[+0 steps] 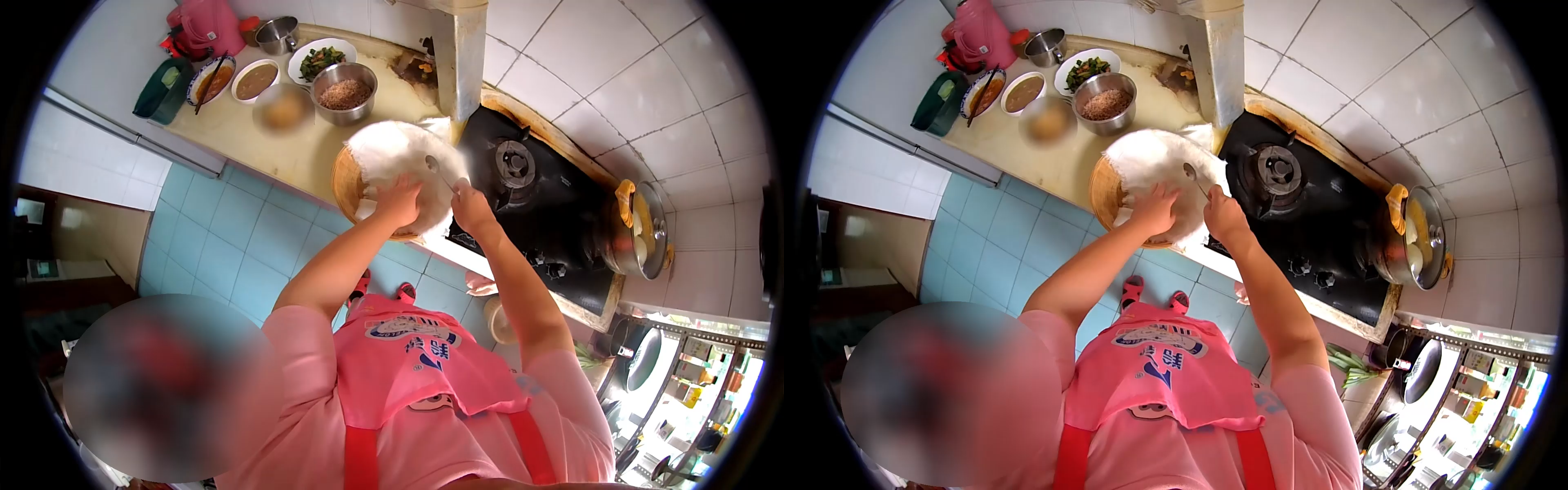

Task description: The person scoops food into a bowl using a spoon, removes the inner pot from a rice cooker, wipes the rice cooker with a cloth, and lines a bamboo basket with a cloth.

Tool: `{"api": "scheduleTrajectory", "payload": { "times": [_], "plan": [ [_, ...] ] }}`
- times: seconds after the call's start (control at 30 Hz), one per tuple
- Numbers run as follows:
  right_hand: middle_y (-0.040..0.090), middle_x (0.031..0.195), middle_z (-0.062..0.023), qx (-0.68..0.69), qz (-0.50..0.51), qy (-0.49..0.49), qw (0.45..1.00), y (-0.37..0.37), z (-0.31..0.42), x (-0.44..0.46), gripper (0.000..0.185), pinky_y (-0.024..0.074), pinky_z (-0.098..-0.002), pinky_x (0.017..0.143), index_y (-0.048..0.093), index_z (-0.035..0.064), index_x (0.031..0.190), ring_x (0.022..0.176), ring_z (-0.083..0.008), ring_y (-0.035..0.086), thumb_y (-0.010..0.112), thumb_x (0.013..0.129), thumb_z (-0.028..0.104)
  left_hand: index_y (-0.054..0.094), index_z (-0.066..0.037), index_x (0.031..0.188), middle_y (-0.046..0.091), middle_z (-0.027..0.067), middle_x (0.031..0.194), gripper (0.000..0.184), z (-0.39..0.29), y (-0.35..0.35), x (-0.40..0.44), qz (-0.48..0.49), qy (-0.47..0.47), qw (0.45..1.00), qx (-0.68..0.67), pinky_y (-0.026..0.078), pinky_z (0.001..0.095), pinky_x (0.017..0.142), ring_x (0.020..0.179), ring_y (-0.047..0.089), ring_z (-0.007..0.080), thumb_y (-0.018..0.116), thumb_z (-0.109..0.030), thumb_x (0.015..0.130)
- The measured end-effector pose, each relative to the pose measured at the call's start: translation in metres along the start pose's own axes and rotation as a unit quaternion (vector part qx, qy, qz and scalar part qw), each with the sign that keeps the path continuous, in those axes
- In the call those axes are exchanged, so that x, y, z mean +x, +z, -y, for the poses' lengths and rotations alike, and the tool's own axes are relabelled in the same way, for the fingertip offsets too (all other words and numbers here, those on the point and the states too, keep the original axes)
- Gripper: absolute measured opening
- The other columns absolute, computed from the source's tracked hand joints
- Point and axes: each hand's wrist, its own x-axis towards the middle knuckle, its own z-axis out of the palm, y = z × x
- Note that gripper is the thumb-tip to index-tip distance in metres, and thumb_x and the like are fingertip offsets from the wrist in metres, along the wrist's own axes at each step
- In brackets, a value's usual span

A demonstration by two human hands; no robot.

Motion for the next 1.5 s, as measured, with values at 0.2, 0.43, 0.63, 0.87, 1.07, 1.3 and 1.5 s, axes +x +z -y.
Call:
{"api": "scheduleTrajectory", "payload": {
  "times": [0.2, 0.43, 0.63, 0.87, 1.07, 1.3, 1.5],
  "plan": [
    [0.062, 0.086, -0.0299, 0.002, 0.000, -0.048, 0.999, -0.003, 0.021, -0.004, 0.019, 0.0472, -0.0523, 0.075, 0.051, 0.0011, 0.105, 0.086, -0.0463, 0.061, 0.046, 0.089, 0.010, 0.048, -0.011, 0.132, 0.037, 0.0171, 0.144, 0.049, 0.015, -0.023, -0.016, -0.123, -0.003, 0.991, -0.046, 0.038, 0.0511, 0.103, 0.134, 0.035, 0.0348, 0.061, -0.020, 0.085],
    [0.055, 0.068, -0.0117, 0.228, 0.002, -0.127, 0.965, 0.017, 0.013, -0.046, 0.015, 0.0424, -0.0326, 0.055, 0.055, 0.0018, 0.099, 0.060, -0.0222, 0.055, 0.048, 0.098, 0.015, 0.048, -0.005, 0.132, 0.054, 0.0097, 0.130, 0.045, 0.027, -0.026, -0.119, -0.146, -0.037, 0.841, -0.520, 0.042, 0.0431, 0.097, 0.119, 0.052, 0.0239, 0.057, -0.027, 0.093],
    [0.045, 0.067, 0.0024, 0.485, 0.416, -0.008, 0.769, 0.026, 0.151, -0.110, 0.019, 0.0348, -0.0225, 0.050, 0.052, 0.0100, 0.107, 0.056, -0.0065, 0.042, 0.044, 0.101, 0.026, 0.028, -0.011, 0.147, 0.042, 0.0100, 0.140, 0.067, 0.033, -0.069, -0.231, 0.036, -0.037, 0.669, -0.741, 0.035, 0.0417, 0.104, 0.130, 0.039, 0.0206, 0.046, -0.050, 0.095],
    [0.049, 0.069, -0.0008, 0.342, 0.567, -0.119, 0.740, 0.103, 0.280, -0.124, 0.024, 0.0385, -0.0236, 0.052, 0.052, 0.0055, 0.099, 0.059, -0.0085, 0.046, 0.042, 0.101, 0.027, 0.040, -0.008, 0.140, 0.050, 0.0157, 0.132, 0.054, 0.128, -0.085, -0.316, -0.086, -0.035, 0.584, -0.807, 0.043, 0.0408, 0.100, 0.121, 0.049, 0.0278, 0.038, -0.044, 0.100],
    [0.053, 0.076, -0.0042, 0.301, 0.563, -0.178, 0.749, 0.195, 0.414, -0.134, 0.022, 0.0422, -0.0256, 0.054, 0.052, 0.0035, 0.100, 0.063, -0.0112, 0.050, 0.042, 0.099, 0.023, 0.044, -0.006, 0.135, 0.054, 0.0172, 0.126, 0.050, 0.260, -0.111, -0.402, -0.083, -0.096, 0.591, -0.797, 0.050, 0.0370, 0.090, 0.112, 0.055, 0.0267, 0.036, -0.041, 0.101],
    [0.059, 0.087, -0.0067, 0.241, 0.561, -0.255, 0.750, 0.286, 0.516, -0.100, 0.028, 0.0458, -0.0321, 0.076, 0.056, 0.0063, 0.117, 0.084, -0.0162, 0.057, 0.050, 0.096, 0.023, 0.048, -0.007, 0.131, 0.057, 0.0114, 0.124, 0.039, 0.393, -0.132, -0.458, -0.126, -0.193, 0.612, -0.756, 0.047, 0.0350, 0.091, 0.113, 0.055, 0.0222, 0.036, -0.031, 0.102],
    [0.064, 0.106, -0.0116, 0.215, 0.368, -0.130, 0.895, 0.356, 0.522, -0.006, 0.043, 0.0502, -0.0343, 0.078, 0.052, 0.0060, 0.128, 0.086, -0.0233, 0.062, 0.057, 0.090, 0.025, 0.048, -0.007, 0.131, 0.056, 0.0103, 0.127, 0.039, 0.485, -0.158, -0.438, -0.063, -0.225, 0.629, -0.742, 0.041, 0.0374, 0.096, 0.117, 0.052, 0.0219, 0.041, -0.020, 0.095]
  ]
}}
